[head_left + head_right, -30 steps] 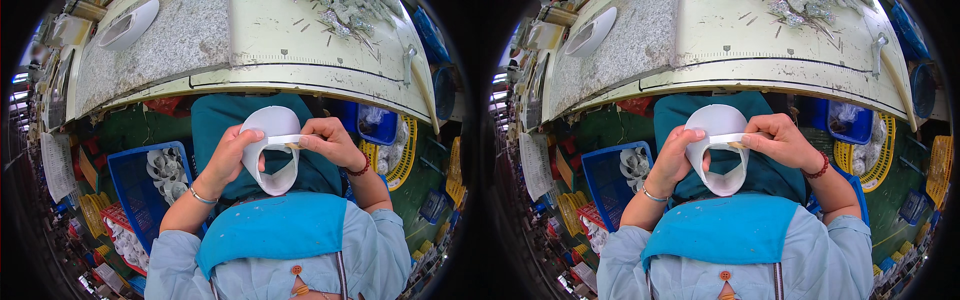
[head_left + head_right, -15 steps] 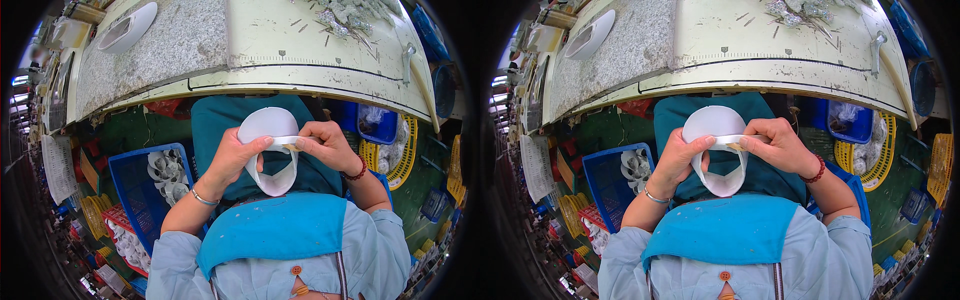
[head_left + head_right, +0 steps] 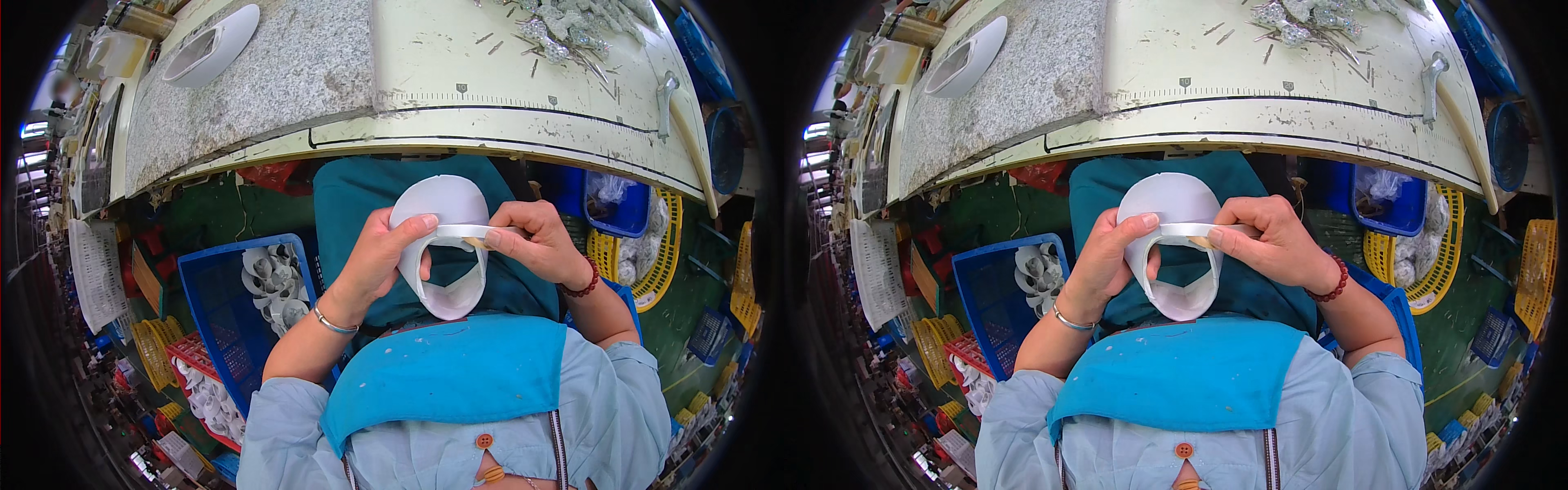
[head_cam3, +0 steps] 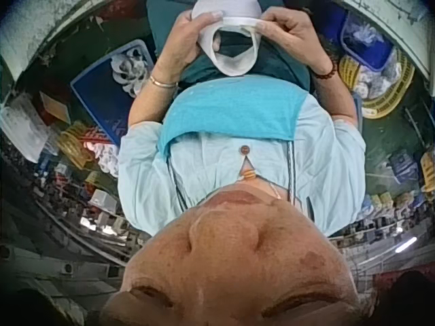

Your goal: Assembling and hammering shoe upper components at a factory workstation.

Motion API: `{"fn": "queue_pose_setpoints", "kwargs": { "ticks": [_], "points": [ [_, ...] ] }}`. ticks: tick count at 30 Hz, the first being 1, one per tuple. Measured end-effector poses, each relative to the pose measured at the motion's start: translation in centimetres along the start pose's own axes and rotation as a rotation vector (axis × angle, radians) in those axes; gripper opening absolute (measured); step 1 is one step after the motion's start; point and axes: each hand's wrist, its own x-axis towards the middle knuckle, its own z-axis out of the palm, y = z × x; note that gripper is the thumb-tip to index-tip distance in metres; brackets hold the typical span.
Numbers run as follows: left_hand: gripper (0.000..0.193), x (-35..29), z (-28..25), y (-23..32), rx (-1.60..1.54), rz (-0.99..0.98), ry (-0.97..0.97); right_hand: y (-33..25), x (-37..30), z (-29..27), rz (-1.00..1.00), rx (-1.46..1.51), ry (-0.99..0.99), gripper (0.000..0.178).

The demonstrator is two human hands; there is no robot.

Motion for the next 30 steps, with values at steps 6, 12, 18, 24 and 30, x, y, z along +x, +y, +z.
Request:
{"fn": "queue_pose_setpoints", "kwargs": {
  "ticks": [6,12,18,24,30],
  "points": [
    [0.028,-0.02,-0.01,0.03,0.024,0.003,-0.008,0.04,-0.11,0.09,-0.018,0.032,0.007,0.017],
    [0.028,0.03,-0.16,-0.05,-0.007,-0.006,0.001,0.11,0.05,0.16,-0.008,0.03,0.013,0.017],
    [0.031,-0.1,-0.09,-0.15,0.037,0.017,-0.007,0.29,0.13,0.22,0.021,-0.015,0.021,0.018],
    [0.034,-0.05,-0.24,-0.14,-0.051,-0.015,-0.004,0.14,0.12,0.29,0.033,-0.041,0.038,0.019],
    [0.036,0.0,-0.06,-0.25,0.01,0.03,-0.023,0.2,0.09,0.38,0.036,-0.043,0.046,0.019]
  ]
}}
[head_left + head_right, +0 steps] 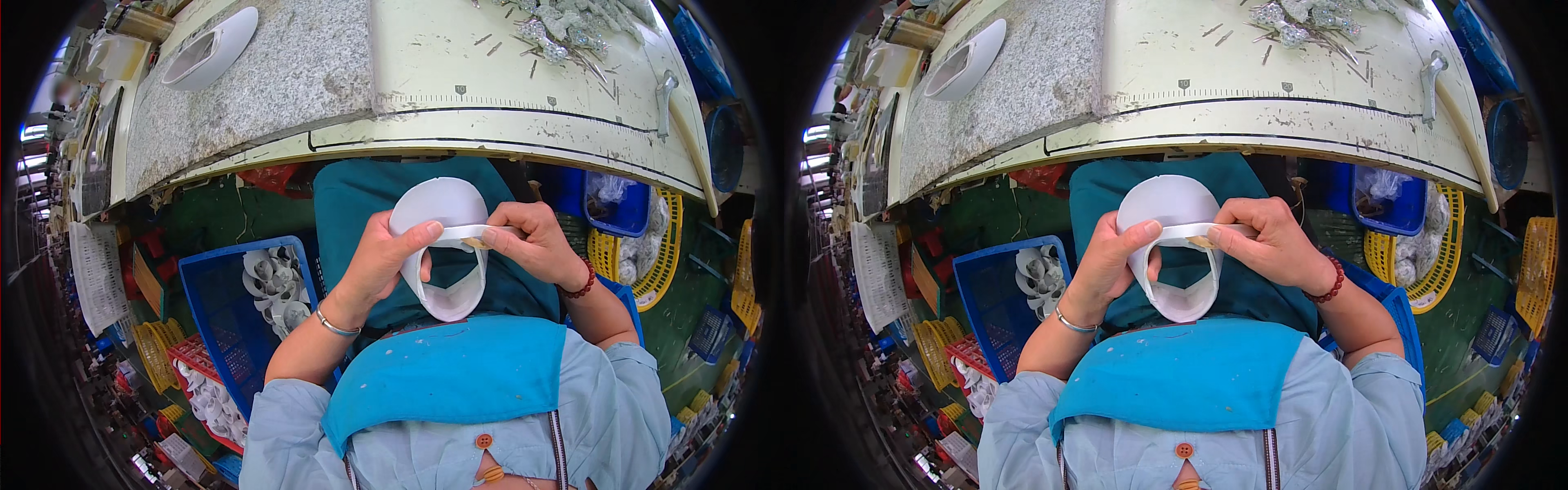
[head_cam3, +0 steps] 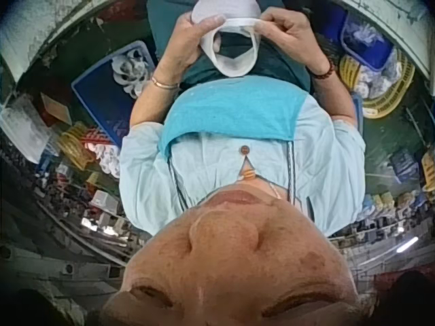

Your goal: Assembling and hammering shoe upper components at a factory workstation.

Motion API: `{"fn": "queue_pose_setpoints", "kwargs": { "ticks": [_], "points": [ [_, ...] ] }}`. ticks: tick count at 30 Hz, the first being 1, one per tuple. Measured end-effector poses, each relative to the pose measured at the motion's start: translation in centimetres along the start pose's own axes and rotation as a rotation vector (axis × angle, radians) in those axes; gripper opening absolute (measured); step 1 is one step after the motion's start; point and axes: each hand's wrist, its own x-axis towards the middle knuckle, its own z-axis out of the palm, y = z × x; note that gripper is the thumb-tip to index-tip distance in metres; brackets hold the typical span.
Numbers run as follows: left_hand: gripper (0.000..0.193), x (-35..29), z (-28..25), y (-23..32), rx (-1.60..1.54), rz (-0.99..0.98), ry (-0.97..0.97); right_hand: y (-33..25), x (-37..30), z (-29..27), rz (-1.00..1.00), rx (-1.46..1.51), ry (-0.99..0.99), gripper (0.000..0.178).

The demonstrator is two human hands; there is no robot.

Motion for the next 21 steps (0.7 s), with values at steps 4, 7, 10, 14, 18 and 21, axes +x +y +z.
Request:
{"fn": "queue_pose_setpoints", "kwargs": {
  "ticks": [4,7,10,14,18,21],
  "points": [
    [0.03,0.04,0.27,-0.06,0.031,0.023,0.022,0.0,0.01,-0.05,-0.002,-0.019,-0.001,0.018],
    [0.027,0.15,0.19,-0.19,0.038,0.019,0.036,-0.09,0.0,0.12,-0.025,-0.05,0.019,0.017],
    [0.026,0.19,0.22,-0.26,0.048,0.015,0.051,-0.48,-0.07,0.1,-0.006,-0.076,0.007,0.017],
    [0.027,0.2,0.2,-0.3,0.053,0.004,0.069,-0.58,-0.27,0.17,-0.039,-0.13,0.024,0.017],
    [0.027,0.24,0.29,-0.33,0.069,-0.007,0.072,-0.5,-0.31,0.06,-0.149,-0.268,0.088,0.013],
    [0.027,0.3,0.31,-0.33,0.081,-0.018,0.076,-0.27,-0.35,-0.03,-0.25,-0.432,0.146,0.012]
  ]
}}
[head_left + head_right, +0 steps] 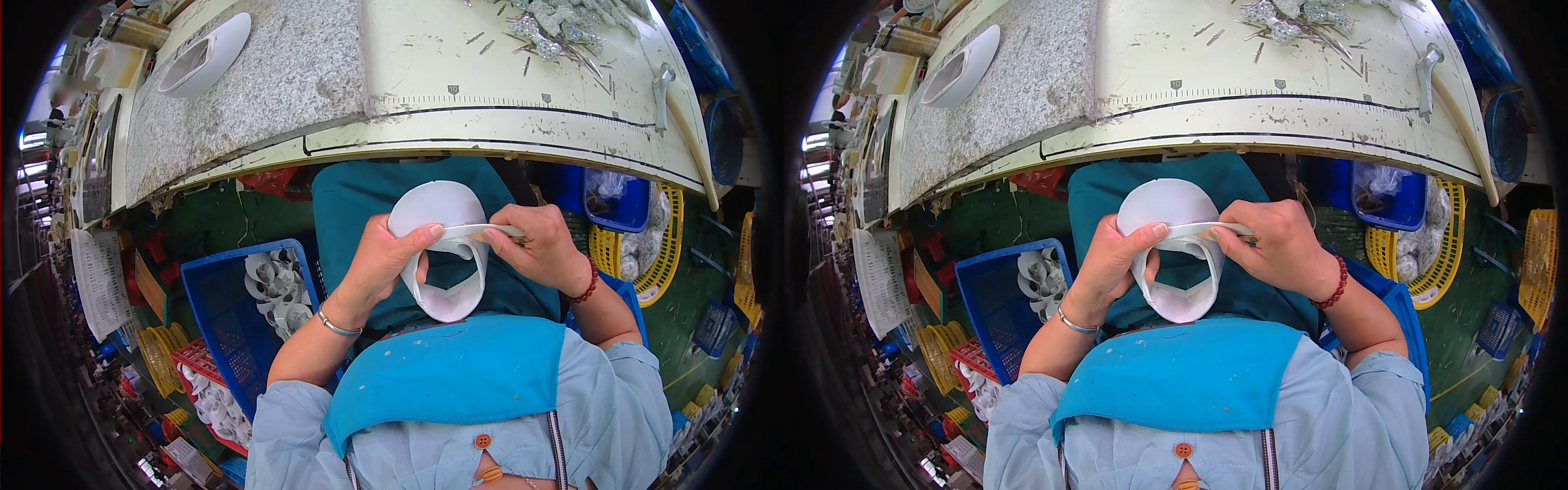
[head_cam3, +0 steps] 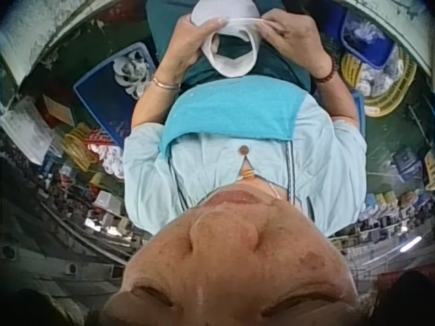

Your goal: Assembling and hammering shoe upper components at a factory workstation.

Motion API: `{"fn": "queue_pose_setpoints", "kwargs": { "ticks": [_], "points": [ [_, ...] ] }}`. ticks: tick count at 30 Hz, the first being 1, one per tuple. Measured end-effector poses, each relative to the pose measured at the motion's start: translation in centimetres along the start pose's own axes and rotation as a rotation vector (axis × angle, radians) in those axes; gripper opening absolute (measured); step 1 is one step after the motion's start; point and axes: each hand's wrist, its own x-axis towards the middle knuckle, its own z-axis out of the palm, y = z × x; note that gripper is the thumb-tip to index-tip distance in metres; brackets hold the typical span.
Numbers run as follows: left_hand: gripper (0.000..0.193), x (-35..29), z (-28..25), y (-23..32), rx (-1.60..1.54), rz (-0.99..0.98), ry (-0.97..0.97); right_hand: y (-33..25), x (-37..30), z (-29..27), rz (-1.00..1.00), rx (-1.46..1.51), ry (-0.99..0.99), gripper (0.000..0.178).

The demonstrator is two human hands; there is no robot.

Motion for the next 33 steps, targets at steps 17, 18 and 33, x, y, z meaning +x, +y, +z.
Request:
{"fn": "queue_pose_setpoints", "kwargs": {
  "ticks": [17,18,33],
  "points": [
    [0.021,-0.2,0.3,-0.2,0.099,0.035,-0.018,-0.4,-1.0,0.3,-0.043,-0.188,-0.02,0.016],
    [0.021,-0.2,0.3,-0.3,0.099,0.036,-0.019,-0.2,-1.2,0.1,-0.039,-0.187,-0.045,0.014],
    [0.026,-0.5,0.6,0.2,0.164,0.074,-0.045,-2.0,0.7,1.7,0.011,0.098,-0.01,0.016]
  ]
}}
